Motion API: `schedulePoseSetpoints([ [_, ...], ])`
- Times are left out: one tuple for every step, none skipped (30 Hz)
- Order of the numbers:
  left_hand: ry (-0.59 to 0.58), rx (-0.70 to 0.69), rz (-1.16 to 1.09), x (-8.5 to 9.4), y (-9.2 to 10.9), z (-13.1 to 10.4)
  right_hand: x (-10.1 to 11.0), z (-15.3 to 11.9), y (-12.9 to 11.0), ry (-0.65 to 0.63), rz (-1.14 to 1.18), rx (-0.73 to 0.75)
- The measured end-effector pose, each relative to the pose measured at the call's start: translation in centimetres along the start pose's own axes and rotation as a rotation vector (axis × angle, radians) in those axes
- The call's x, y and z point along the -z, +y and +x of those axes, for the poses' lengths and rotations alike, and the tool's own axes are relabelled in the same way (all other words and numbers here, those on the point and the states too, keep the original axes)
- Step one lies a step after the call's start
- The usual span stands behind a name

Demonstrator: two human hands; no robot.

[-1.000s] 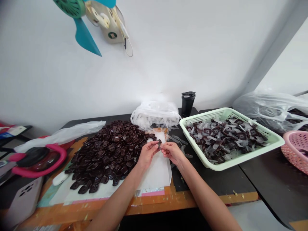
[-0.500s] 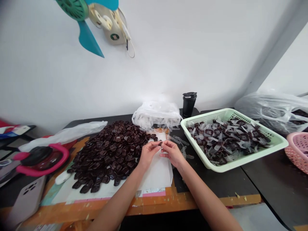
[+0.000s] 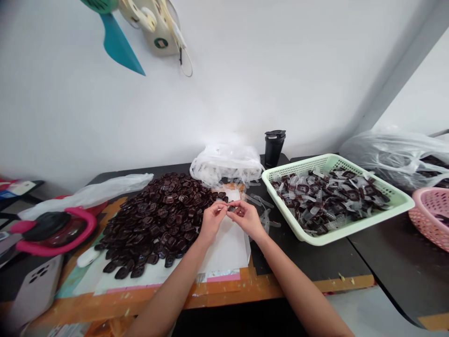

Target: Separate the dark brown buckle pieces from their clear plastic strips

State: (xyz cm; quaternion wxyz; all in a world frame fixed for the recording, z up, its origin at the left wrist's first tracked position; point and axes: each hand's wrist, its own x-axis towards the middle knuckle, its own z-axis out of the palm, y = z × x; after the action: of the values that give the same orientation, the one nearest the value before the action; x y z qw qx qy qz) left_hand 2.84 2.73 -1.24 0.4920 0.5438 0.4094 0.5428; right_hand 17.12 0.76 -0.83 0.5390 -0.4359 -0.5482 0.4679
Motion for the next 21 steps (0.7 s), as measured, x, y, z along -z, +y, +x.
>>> schedulePoseSetpoints([
  [-0.007,0.016,-0.001,0.0,-0.1,0.0,0.1,0.0,0.1,0.024,-0.08,0.032],
  [-0.026,0.039,0.002,0.0,-0.2,0.0,0.1,0.0,0.1,0.044,-0.162,0.075],
  [-0.055,0.067,0.008,-0.1,-0.3,0.1,0.2,-0.1,0.1,0.056,-0.238,0.125],
  [-0.094,0.094,0.015,-0.1,-0.4,0.1,0.3,-0.1,0.1,0.058,-0.304,0.179],
  [-0.139,0.117,0.02,-0.1,-0.5,0.1,0.4,-0.1,0.1,0.047,-0.356,0.227],
  [-0.182,0.132,0.022,0.0,-0.5,0.2,0.4,-0.1,0.1,0.026,-0.395,0.268],
  [-0.219,0.135,0.022,0.1,-0.5,0.2,0.5,-0.1,0.1,0.001,-0.425,0.302],
  [-0.248,0.129,0.021,0.1,-0.5,0.2,0.5,-0.2,0.1,-0.025,-0.452,0.332],
  [-0.272,0.116,0.027,0.2,-0.6,0.3,0.6,-0.2,0.1,-0.048,-0.476,0.359],
  [-0.29,0.097,0.043,0.3,-0.6,0.3,0.6,-0.2,0.1,-0.065,-0.502,0.381],
  [-0.296,0.072,0.07,0.4,-0.7,0.3,0.6,-0.2,0.2,-0.073,-0.535,0.397],
  [-0.285,0.041,0.111,0.5,-0.8,0.3,0.6,-0.2,0.2,-0.066,-0.573,0.404],
  [-0.253,0.004,0.162,0.5,-0.9,0.3,0.5,-0.2,0.2,-0.043,-0.612,0.405],
  [-0.203,-0.034,0.217,0.5,-1.0,0.3,0.5,-0.3,0.2,-0.011,-0.65,0.397],
  [-0.146,-0.069,0.267,0.6,-1.1,0.3,0.5,-0.3,0.2,0.022,-0.679,0.388],
  [-0.092,-0.093,0.308,0.6,-1.2,0.3,0.4,-0.3,0.1,0.051,-0.698,0.381],
  [-0.048,-0.105,0.334,0.6,-1.3,0.4,0.4,-0.3,0.0,0.07,-0.708,0.378],
  [-0.016,-0.103,0.341,0.6,-1.4,0.4,0.4,-0.3,-0.2,0.079,-0.711,0.381],
  [0.004,-0.093,0.333,0.5,-1.4,0.4,0.4,-0.4,-0.3,0.08,-0.714,0.388],
  [0.018,-0.079,0.319,0.5,-1.4,0.4,0.3,-0.4,-0.5,0.076,-0.716,0.398],
  [0.03,-0.065,0.3,0.5,-1.4,0.4,0.3,-0.4,-0.6,0.072,-0.716,0.407],
])
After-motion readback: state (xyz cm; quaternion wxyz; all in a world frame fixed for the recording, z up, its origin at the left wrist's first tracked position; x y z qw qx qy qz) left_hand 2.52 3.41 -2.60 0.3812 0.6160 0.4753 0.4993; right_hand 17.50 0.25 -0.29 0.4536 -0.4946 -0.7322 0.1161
